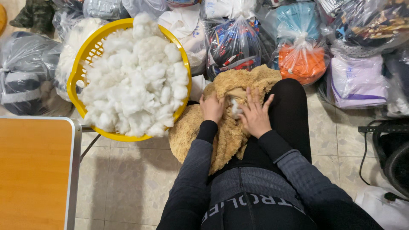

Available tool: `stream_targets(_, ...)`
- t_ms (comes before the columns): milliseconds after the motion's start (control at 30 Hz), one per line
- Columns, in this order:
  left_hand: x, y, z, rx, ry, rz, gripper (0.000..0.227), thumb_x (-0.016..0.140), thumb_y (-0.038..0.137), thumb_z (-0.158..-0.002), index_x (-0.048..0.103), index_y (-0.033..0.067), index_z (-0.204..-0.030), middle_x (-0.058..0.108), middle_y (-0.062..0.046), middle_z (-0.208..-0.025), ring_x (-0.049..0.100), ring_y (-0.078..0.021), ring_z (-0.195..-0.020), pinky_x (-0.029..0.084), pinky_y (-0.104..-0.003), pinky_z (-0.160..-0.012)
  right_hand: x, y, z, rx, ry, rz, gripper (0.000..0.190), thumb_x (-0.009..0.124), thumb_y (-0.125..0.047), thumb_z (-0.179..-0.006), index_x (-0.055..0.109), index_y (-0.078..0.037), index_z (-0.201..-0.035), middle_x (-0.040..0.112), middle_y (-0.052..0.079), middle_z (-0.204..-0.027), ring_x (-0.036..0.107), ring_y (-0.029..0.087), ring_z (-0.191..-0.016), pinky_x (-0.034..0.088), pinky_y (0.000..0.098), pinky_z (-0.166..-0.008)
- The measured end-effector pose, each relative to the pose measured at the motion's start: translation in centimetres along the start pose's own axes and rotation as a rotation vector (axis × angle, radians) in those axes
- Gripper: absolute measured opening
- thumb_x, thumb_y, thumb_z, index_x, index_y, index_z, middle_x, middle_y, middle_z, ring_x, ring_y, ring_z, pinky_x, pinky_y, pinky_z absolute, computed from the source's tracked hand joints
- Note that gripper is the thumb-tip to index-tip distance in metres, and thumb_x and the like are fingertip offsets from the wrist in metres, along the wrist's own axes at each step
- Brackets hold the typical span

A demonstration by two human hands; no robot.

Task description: The person repeatedly takes handfuls of white stuffing from a yellow basket and presses it into the opening of a tan plush toy held on their lap. The person continues to add and compress the stuffing into the toy throughout the clip.

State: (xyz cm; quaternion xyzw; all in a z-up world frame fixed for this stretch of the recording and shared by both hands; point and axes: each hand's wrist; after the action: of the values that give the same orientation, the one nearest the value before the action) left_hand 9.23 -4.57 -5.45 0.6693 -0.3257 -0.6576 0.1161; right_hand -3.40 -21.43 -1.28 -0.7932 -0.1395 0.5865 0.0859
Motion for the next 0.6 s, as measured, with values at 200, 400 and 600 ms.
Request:
stream_targets(200, -2.2, 1.9, 0.9, 0.048, -0.016, -0.049, 0.033, 0.072, 0.028, -0.087, 0.063, 0.0031, -0.107, 0.072, -0.019, -0.087, 0.068, -0.0356, -0.1, 0.029, -0.057, -0.118, 4.1, 0.0, -3.5, -0.03, -0.069, 0.376, 0.021, 0.064, -0.03, -0.101, 0.071, -0.01, -0.102, 0.009, 0.019, -0.177, -0.004, 0.035, -0.163, -0.003, 0.0786, -0.118)
stream_targets(400, -3.4, 2.9, 1.0, 0.128, -0.034, -0.123, 0.034, 0.078, 0.023, -0.083, 0.064, 0.0038, -0.107, 0.072, -0.018, -0.086, 0.068, -0.0336, -0.098, 0.027, -0.059, -0.119, 6.2, 0.0, -5.4, -0.034, -0.198, 0.694, 0.021, 0.062, -0.019, -0.09, 0.078, -0.007, -0.099, 0.008, 0.016, -0.177, -0.001, 0.033, -0.163, 0.001, 0.0712, -0.121)
stream_targets(600, -3.7, 3.2, 1.3, 0.139, -0.014, -0.133, 0.037, 0.078, 0.021, -0.082, 0.069, 0.0093, -0.115, 0.073, -0.011, -0.1, 0.063, -0.0302, -0.111, 0.021, -0.062, -0.122, 4.6, 1.7, -6.2, -0.023, -0.234, 0.593, 0.016, 0.065, -0.015, -0.086, 0.079, -0.009, -0.091, 0.011, 0.016, -0.177, 0.001, 0.033, -0.163, 0.003, 0.0716, -0.121)
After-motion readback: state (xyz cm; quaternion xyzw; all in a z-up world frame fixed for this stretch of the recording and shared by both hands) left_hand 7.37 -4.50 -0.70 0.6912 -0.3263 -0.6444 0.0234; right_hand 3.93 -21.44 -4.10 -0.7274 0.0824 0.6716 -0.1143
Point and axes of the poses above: each hand's wrist, its own z-axis away from the middle knuckle, its own x-axis out of the palm, y = z × x
